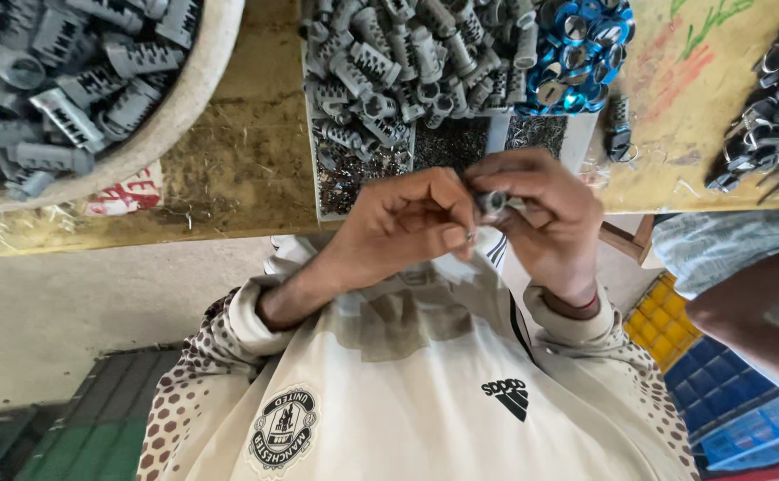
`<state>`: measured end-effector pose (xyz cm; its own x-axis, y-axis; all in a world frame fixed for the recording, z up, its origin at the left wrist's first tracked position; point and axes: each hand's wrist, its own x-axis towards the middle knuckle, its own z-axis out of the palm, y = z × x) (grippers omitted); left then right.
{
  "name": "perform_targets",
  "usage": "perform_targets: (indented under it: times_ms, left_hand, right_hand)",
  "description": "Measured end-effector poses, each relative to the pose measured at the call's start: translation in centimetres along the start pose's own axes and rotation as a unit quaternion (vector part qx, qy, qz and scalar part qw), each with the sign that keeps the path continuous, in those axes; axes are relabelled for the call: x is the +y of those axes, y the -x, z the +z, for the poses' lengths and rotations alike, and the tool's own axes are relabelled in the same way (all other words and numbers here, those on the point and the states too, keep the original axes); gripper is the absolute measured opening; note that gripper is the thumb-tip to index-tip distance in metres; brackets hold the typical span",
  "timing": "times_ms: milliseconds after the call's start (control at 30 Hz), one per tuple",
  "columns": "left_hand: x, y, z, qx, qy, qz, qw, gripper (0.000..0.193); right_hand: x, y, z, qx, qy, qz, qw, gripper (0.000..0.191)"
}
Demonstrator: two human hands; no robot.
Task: The person sits at a workbench and assembles small razor cartridge components by hand. They pick small metal and plastic parts from a divided tray, fit the parts together between their fingers, and place finished assemblies aside, repeating the cycle continuously.
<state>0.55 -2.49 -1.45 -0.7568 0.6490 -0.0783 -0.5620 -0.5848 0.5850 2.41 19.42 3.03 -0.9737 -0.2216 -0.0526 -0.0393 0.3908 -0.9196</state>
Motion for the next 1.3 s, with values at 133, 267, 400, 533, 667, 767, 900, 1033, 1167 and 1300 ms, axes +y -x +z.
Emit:
perform_targets:
  times_ms: [133,267,400,533,667,767,900,1033,1167,1300]
  left_hand:
    - [0.3,0.6,1.1,0.129,-0.11,-0.04,0.985,0.012]
    - [0.2,0.9,2.0,0.167,-0.178,-0.026,0.969,0.01]
    - [0.4,0.9,2.5,0.183,-0.204,-0.019,0.962,0.01]
    - [0.5,0.8,2.9,0.192,-0.237,0.003,0.952,0.01]
    - [0.3,1.1,3.4,0.2,-0.208,-0.001,0.958,0.011]
    - [0.2,1.1,3.8,0.211,-0.229,0.007,0.95,0.01]
    - [0.6,0.5,4.5,0.227,-0.238,0.045,0.943,0.01]
    - [1.2,0.1,4.4,0.213,-0.347,0.079,0.91,0.007]
    - [0.2,0.5,4.2,0.183,-0.476,0.196,0.838,0.026]
    - [-1.3,1.0,2.5,0.171,-0.417,0.196,0.871,0.023]
  right_hand:
    - [-0.3,0.0,0.8,0.042,0.171,-0.079,0.981,0.042]
    - [-0.6,-0.1,0.9,0.061,0.176,-0.127,0.974,0.035]
    - [-0.2,-0.1,0.2,0.048,0.204,-0.184,0.96,0.035]
    - [0.0,0.1,-0.4,0.035,0.211,-0.195,0.957,0.035]
    - [0.0,0.4,0.0,0.049,0.129,-0.13,0.982,0.036]
    - [-0.2,0.5,0.7,0.076,0.133,-0.132,0.979,0.038]
    - [-0.4,0.3,0.8,0.108,0.184,-0.17,0.962,0.039]
    - [-1.2,0.0,0.5,0.072,0.222,-0.18,0.956,0.039]
    - [-2.7,-0.4,1.8,0.088,0.229,-0.105,0.964,0.029]
    - [-3.2,-1.5,0.1,-0.025,0.065,-0.015,0.997,0.037]
